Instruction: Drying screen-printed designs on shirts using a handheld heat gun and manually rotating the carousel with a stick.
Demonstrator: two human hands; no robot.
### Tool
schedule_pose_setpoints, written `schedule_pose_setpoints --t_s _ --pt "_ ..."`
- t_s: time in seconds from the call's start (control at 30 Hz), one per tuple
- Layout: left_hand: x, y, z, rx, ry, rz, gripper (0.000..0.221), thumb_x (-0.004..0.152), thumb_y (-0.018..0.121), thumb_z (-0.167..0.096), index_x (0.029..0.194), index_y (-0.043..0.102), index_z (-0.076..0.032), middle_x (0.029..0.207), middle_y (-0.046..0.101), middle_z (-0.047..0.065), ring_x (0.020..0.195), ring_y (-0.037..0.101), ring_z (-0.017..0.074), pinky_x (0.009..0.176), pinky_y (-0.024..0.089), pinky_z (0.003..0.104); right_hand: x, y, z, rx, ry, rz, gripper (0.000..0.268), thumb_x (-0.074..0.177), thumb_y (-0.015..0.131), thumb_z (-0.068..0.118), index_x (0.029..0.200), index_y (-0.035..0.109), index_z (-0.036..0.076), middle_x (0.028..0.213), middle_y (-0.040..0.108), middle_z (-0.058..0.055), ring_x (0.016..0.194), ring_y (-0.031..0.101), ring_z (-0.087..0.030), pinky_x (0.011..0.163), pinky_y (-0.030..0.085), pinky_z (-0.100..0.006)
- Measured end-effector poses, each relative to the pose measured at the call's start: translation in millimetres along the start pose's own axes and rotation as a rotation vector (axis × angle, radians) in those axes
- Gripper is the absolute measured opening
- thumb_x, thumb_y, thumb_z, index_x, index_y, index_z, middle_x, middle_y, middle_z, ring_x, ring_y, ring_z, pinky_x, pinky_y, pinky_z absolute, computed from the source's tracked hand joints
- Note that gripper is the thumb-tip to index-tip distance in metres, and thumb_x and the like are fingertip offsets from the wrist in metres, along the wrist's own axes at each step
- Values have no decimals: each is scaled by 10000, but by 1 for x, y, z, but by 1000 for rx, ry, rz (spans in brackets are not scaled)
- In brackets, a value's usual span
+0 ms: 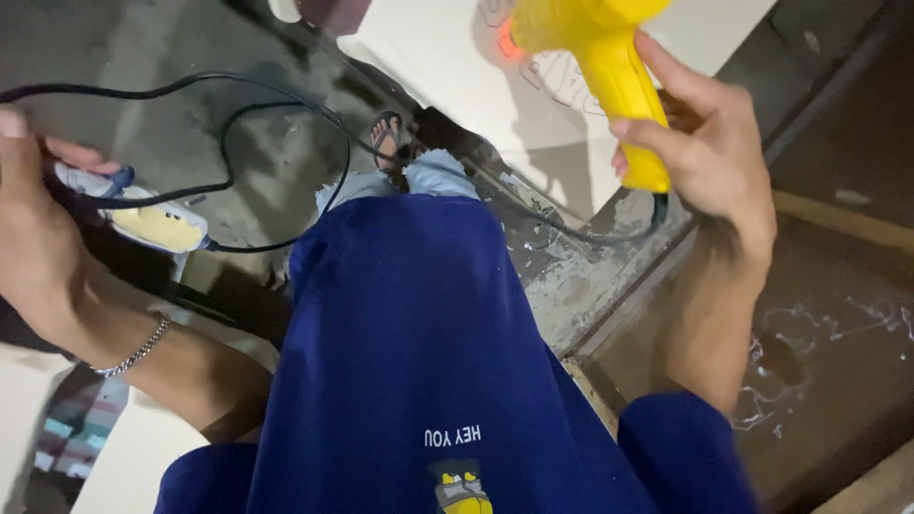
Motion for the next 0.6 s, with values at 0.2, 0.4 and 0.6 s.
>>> schedule_pose_setpoints --t_s 0.2,0.4,0.6 --pt "8 -27 29 -160 40 20 407 1131 538 -346 1500 520 -176 989 683 -16 827 710 74 829 580 143 39 21 29 -71 -111 43 537 967 643 -14 1496 556 18 1134 647 -124 677 634 -162 605 528 -261" --pt "42 -36 55 -440 109 39 147 972 523 -41 1011 517 -183 1331 728 -13 1079 716 39 1057 578 172 21 25 26 19 30 -12 684 950 673 -62 1584 427 13 1159 644 -168 663 614 -192 617 540 -285" --pt "73 -28 65 -519 120 37 108 886 524 -43 892 618 -97 1001 654 16 668 430 85 668 264 206 -32 9 -5 20 191 -91 707 902 702 -75 1562 470 27 1074 667 -164 702 597 -186 690 597 -293"
Point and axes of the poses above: each hand's wrist, its own x-axis towards the middle knuckle, its own y-axis out of the palm, z = x × y, the point moved 3 cm from there along x, towards the middle knuckle
